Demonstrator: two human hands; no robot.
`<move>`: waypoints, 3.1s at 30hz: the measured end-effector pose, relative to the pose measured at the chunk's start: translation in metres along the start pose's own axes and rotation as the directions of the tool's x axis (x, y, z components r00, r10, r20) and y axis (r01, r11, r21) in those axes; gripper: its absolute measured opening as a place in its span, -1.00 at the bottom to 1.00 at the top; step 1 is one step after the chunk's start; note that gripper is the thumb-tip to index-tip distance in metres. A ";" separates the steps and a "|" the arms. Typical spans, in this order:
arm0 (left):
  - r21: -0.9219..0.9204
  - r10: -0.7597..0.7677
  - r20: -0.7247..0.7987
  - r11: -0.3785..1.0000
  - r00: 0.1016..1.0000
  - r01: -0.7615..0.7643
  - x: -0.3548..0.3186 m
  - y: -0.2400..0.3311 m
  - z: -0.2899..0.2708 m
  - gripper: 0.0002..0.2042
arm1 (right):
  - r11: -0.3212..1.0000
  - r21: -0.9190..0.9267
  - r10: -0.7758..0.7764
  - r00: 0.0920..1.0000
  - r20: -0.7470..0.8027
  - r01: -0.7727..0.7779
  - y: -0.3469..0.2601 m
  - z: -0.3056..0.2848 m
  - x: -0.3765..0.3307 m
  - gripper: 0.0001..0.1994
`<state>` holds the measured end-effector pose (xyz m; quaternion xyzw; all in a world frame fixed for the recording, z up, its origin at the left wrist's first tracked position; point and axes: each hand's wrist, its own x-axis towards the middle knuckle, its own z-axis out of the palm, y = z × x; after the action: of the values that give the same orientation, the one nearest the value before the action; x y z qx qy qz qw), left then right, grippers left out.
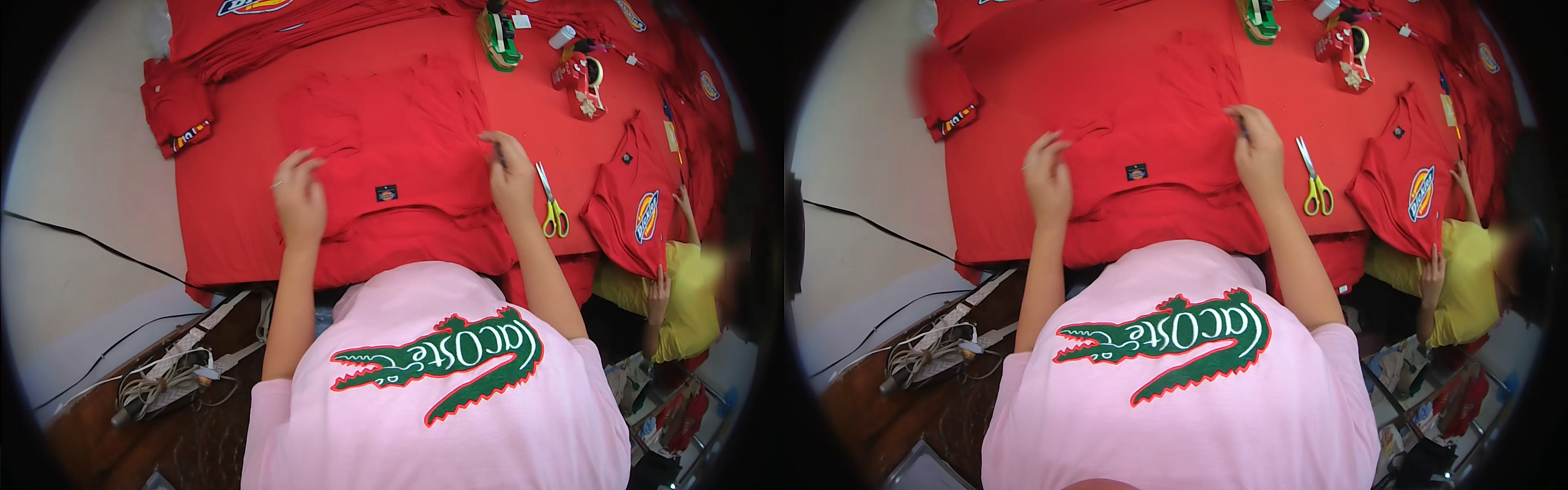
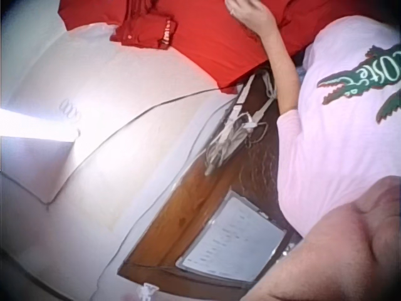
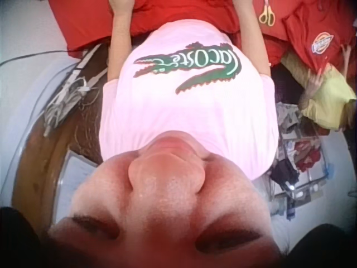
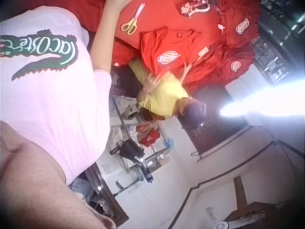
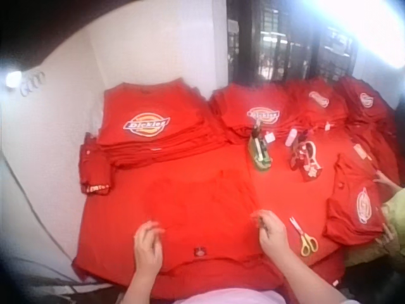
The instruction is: The person folds and organizes red t-shirts on a table, occasionally using small tools to trim or adjust labels and then stacking them.
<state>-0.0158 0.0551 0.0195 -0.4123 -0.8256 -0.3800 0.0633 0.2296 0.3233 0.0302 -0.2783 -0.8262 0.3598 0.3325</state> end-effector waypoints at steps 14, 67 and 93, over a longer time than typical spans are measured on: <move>0.098 -0.352 0.310 0.936 0.883 0.338 0.036 -0.001 0.086 -0.47 | 0.998 -0.045 0.060 0.958 0.280 -0.050 0.046 0.072 0.023 -0.61; -0.752 -0.459 0.358 0.374 0.813 0.543 0.023 0.037 -0.011 -0.81 | 0.850 0.391 0.007 0.750 0.661 -0.352 -0.088 0.121 0.060 -0.82; -0.288 -0.132 0.016 0.949 0.991 0.131 0.018 0.070 -0.028 -0.86 | 0.997 0.070 -0.060 0.896 0.439 0.033 -0.132 0.074 0.030 -0.71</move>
<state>0.0173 0.0730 0.0868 -0.3606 -0.7869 -0.5003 -0.0212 0.1255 0.2364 0.1053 -0.1595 -0.8751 0.4304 0.1537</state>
